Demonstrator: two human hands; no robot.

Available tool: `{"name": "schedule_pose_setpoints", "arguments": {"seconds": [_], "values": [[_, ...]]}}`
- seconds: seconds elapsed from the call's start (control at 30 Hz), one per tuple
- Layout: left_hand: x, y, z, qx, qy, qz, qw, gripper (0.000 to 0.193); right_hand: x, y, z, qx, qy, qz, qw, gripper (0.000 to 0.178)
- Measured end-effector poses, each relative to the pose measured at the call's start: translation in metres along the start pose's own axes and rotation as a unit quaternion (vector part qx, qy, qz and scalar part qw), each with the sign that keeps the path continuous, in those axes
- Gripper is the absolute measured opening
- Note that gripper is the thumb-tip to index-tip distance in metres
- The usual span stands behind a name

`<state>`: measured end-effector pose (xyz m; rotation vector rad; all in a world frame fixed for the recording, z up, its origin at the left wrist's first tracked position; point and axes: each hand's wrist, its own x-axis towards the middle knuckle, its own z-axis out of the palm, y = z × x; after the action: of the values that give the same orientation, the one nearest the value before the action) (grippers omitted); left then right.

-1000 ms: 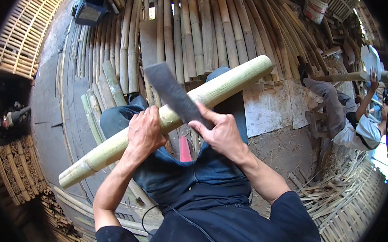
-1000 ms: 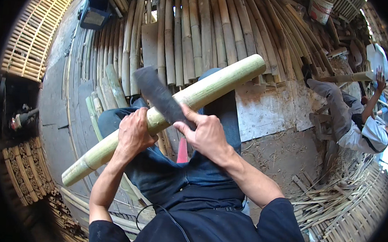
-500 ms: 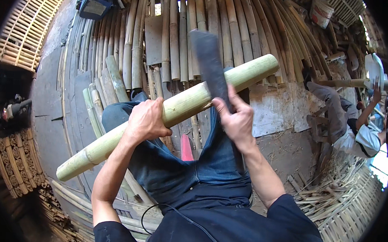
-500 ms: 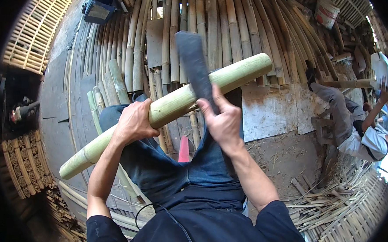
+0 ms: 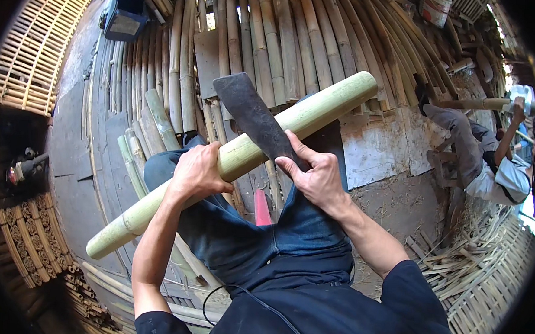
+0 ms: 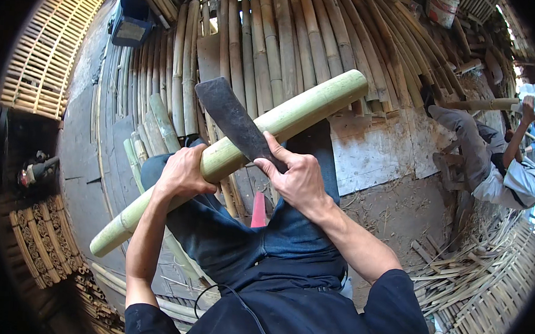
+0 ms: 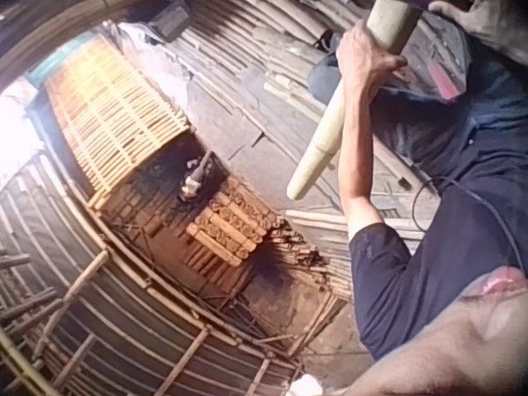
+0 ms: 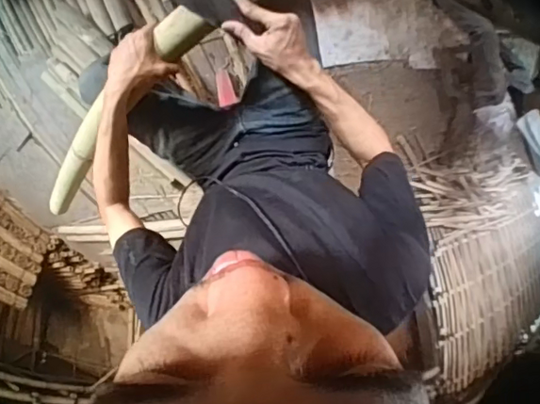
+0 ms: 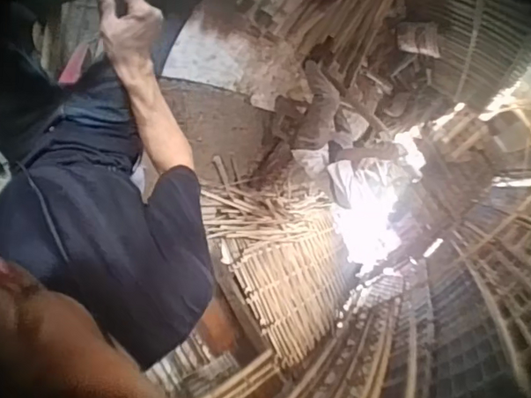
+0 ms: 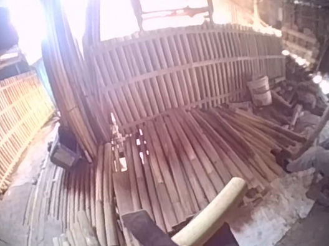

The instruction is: The person shapes and trims bamboo poles, scraping, cutting, and carving them using a large knife.

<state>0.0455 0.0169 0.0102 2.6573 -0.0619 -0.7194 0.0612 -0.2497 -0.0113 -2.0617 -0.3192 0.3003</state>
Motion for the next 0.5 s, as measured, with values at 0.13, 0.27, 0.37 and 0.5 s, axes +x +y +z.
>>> {"name": "schedule_pose_setpoints", "arguments": {"seconds": [0.13, 0.27, 0.37, 0.5], "values": [[0.002, -0.001, 0.0, -0.01, 0.003, 0.033, 0.999, 0.064, 0.029, 0.021, -0.024, -0.005, 0.138, -0.035, 0.99, 0.063], [0.015, 0.002, -0.006, -0.036, -0.03, 0.033, 0.998, 0.062, 0.024, 0.028, -0.007, 0.007, 0.176, -0.074, 0.982, 0.063], [0.019, -0.011, -0.005, -0.08, -0.051, 0.048, 0.994, 0.062, -0.005, 0.016, 0.021, 0.014, 0.075, -0.063, 0.995, 0.059], [0.029, -0.029, -0.007, -0.141, -0.119, 0.056, 0.981, 0.062, 0.02, 0.029, 0.013, 0.001, 0.174, -0.103, 0.979, 0.061]]}}
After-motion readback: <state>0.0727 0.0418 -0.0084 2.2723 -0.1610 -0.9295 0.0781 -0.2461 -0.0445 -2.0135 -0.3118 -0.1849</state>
